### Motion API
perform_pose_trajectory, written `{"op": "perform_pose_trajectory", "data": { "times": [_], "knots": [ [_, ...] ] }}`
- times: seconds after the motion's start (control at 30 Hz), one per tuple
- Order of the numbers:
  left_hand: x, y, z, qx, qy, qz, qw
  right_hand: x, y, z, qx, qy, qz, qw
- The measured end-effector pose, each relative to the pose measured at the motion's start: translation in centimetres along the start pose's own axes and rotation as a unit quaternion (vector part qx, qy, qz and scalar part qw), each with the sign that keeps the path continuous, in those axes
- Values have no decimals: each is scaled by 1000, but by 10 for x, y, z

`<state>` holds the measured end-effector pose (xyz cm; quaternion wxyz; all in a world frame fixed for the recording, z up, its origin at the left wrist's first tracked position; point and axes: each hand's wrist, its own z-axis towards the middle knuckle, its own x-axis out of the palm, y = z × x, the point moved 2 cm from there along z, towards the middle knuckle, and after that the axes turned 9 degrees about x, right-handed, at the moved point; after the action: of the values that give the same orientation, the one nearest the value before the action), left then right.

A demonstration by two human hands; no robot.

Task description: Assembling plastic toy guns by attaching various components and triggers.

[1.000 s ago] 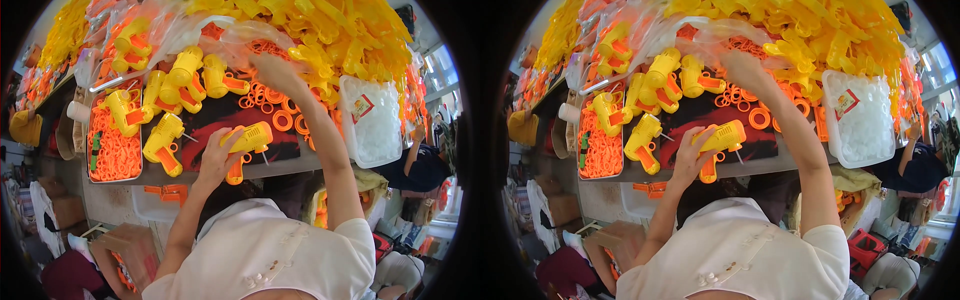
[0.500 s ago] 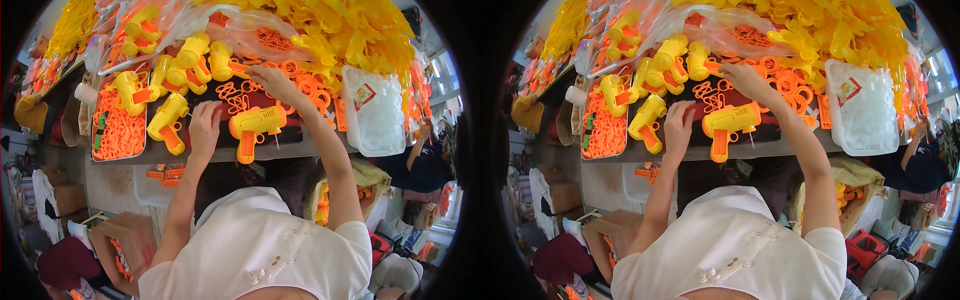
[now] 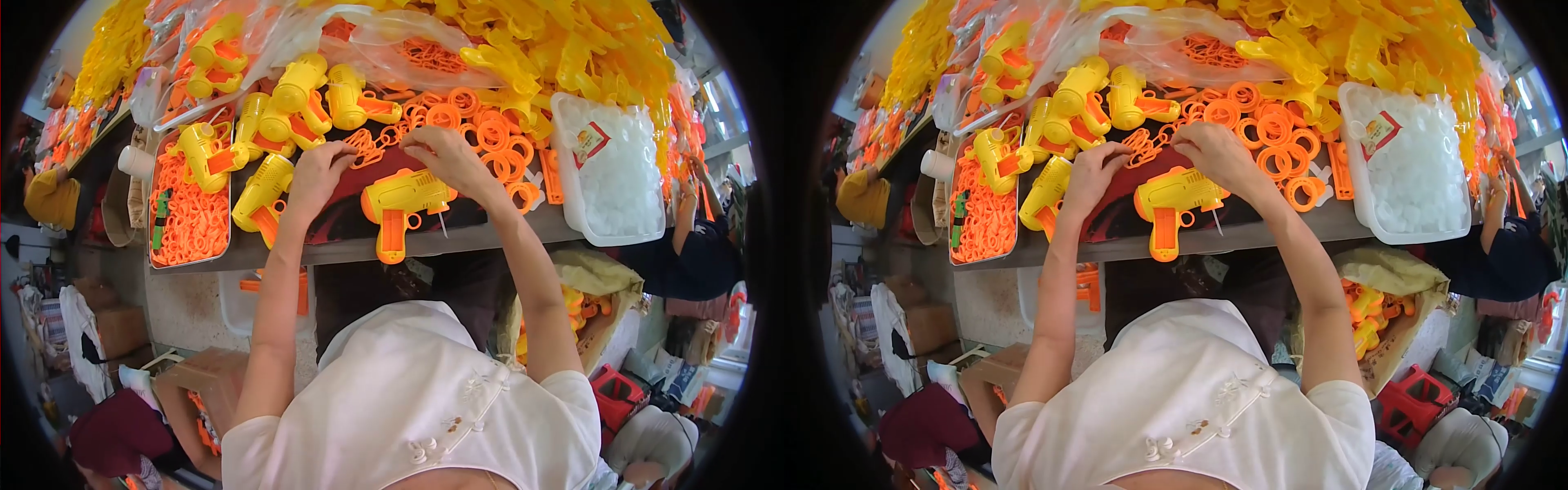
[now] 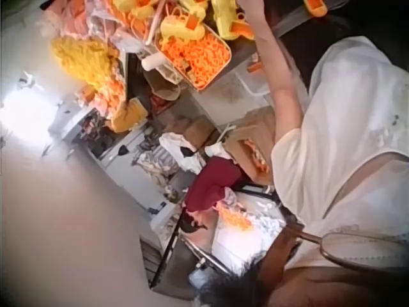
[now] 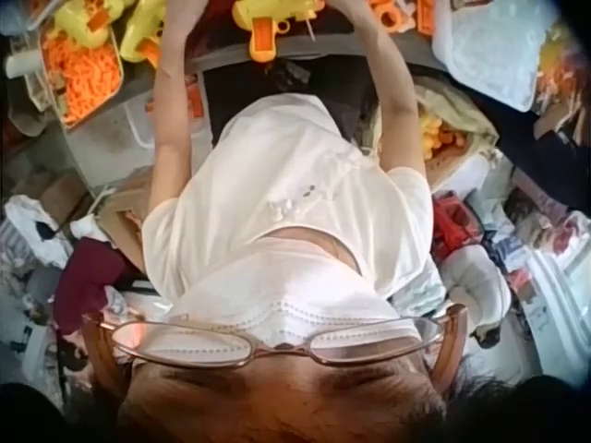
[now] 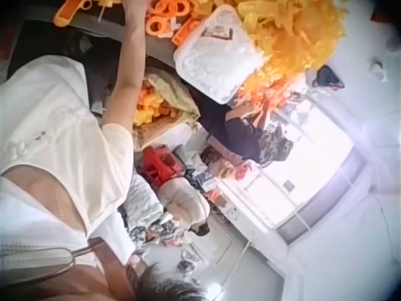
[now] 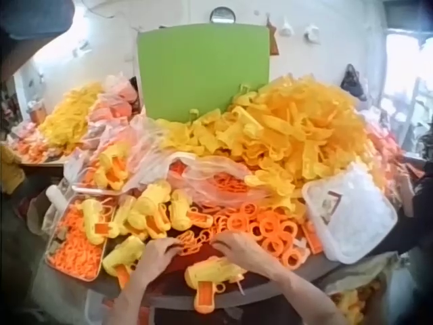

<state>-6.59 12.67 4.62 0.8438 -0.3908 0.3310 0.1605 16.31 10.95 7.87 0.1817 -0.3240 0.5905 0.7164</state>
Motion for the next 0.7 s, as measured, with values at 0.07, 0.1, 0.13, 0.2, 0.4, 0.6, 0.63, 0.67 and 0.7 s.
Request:
{"op": "perform_pose_trajectory", "data": {
  "times": [0.07,0.1,0.13,0.2,0.4,0.6,0.63,0.67,0.7],
  "knots": [
    [-7,3,2,-150,76,-74,983,3,2,3,4,-9,-5,1000],
    [-9,2,4,-160,64,-132,976,6,4,5,-4,-12,10,1000],
    [-11,-1,4,-159,65,-131,976,9,6,6,-11,-16,26,999],
    [-15,-17,3,-194,33,-238,951,19,16,4,-41,-45,73,995],
    [-2,-37,-10,-292,47,-377,878,16,22,-24,-139,-32,-11,990],
    [11,-55,-44,-132,3,-172,976,14,14,-58,-196,-68,-90,974],
    [11,-62,-49,-50,14,-69,996,12,16,-58,-198,-67,-90,974],
    [12,-69,-55,30,26,36,999,10,14,-58,-69,-42,50,995],
    [18,-68,-58,-19,13,-79,997,12,11,-58,63,-15,187,980]
  ]
}}
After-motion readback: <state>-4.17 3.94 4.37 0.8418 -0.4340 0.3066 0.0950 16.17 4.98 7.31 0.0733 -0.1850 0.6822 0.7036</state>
